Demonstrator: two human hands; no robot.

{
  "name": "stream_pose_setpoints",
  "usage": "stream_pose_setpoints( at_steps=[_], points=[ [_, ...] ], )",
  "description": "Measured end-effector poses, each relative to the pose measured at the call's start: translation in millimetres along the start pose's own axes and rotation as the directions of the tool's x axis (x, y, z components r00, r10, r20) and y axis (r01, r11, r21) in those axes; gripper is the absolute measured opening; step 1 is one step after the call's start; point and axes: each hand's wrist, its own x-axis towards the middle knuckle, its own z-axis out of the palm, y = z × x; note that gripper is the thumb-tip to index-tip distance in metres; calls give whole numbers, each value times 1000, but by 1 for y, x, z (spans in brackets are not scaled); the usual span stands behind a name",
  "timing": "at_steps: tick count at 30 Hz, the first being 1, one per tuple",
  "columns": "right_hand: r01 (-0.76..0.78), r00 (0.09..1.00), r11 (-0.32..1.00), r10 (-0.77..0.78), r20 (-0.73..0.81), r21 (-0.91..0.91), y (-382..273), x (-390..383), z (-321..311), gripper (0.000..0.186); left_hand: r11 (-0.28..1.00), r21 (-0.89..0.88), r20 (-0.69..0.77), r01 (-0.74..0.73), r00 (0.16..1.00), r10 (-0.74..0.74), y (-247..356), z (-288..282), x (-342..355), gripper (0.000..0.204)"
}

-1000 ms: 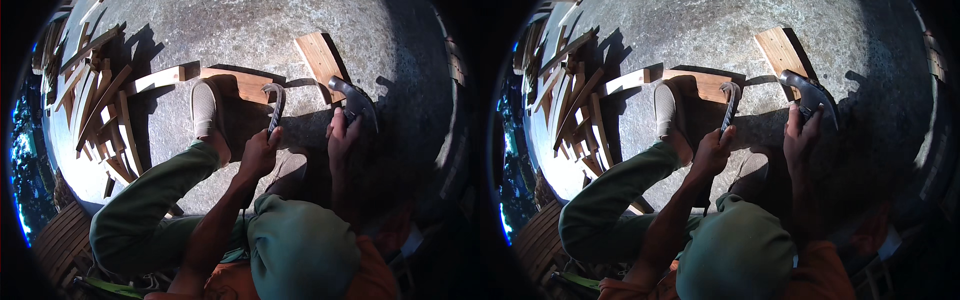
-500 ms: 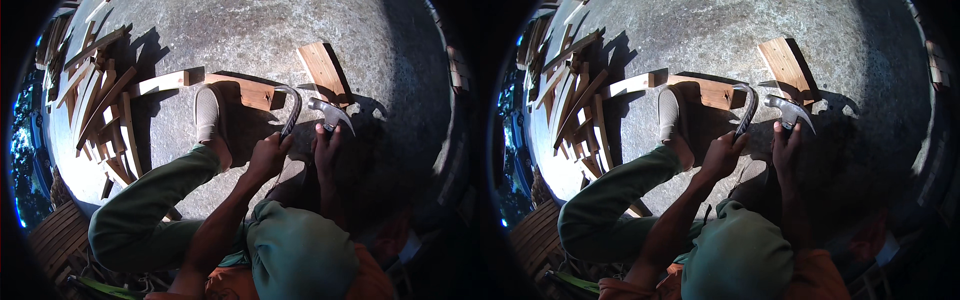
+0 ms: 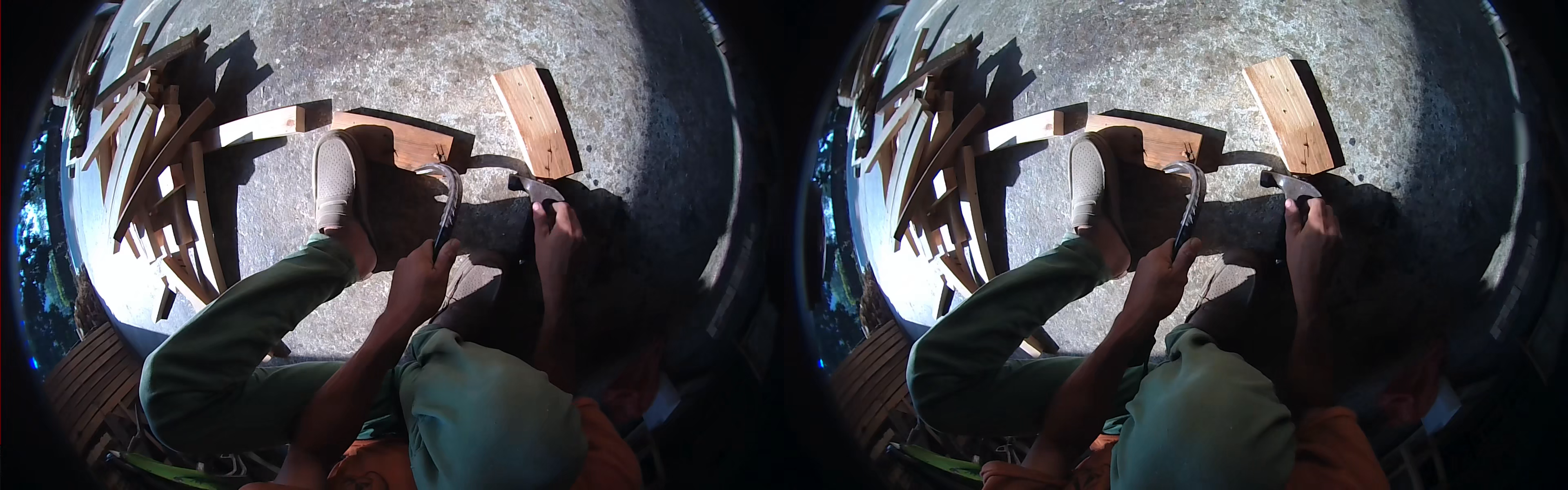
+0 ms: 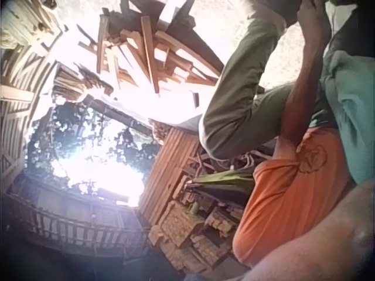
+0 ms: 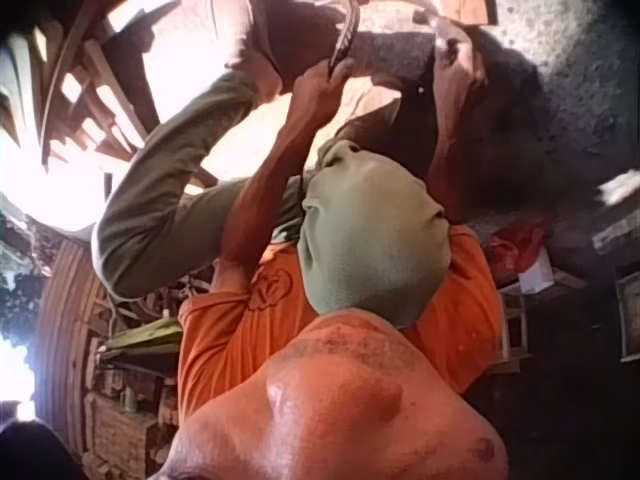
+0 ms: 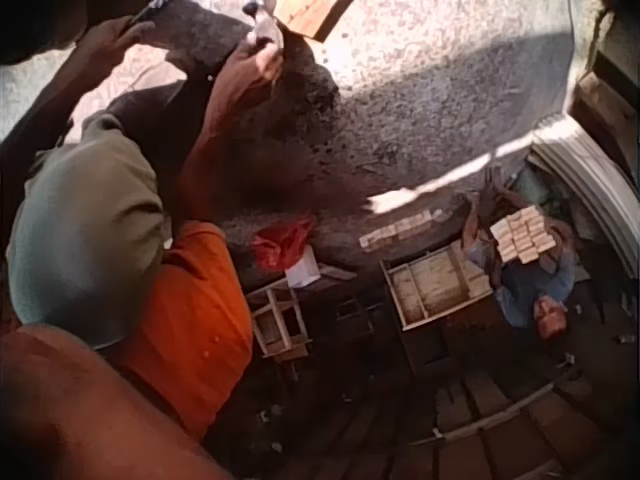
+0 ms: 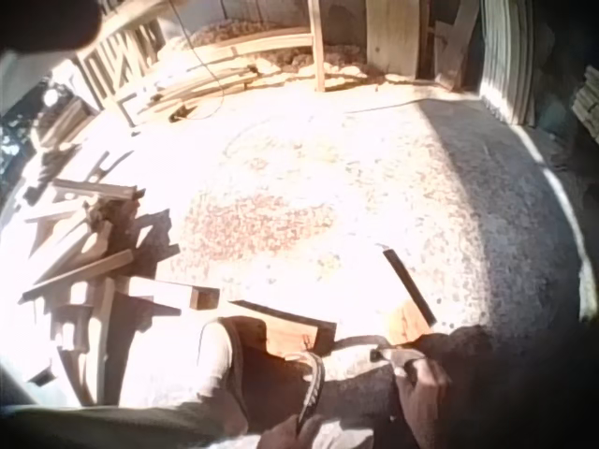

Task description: Removing nails from scraps of wood using a hammer and a pry bar.

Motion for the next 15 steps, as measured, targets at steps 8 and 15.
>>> stream_pose_setpoints(
  at_steps=[8, 15],
  points=[
    [390, 908, 799, -416, -48, 457, -87, 46, 42, 36, 999, -27, 97, -31, 995, 33, -2, -12, -69, 44],
    [487, 869, 802, -405, -285, 345, -95, 14, 93, 27, 1000, 2, 4, -10, 1000, 10, -15, -22, -78, 41]
  ],
)
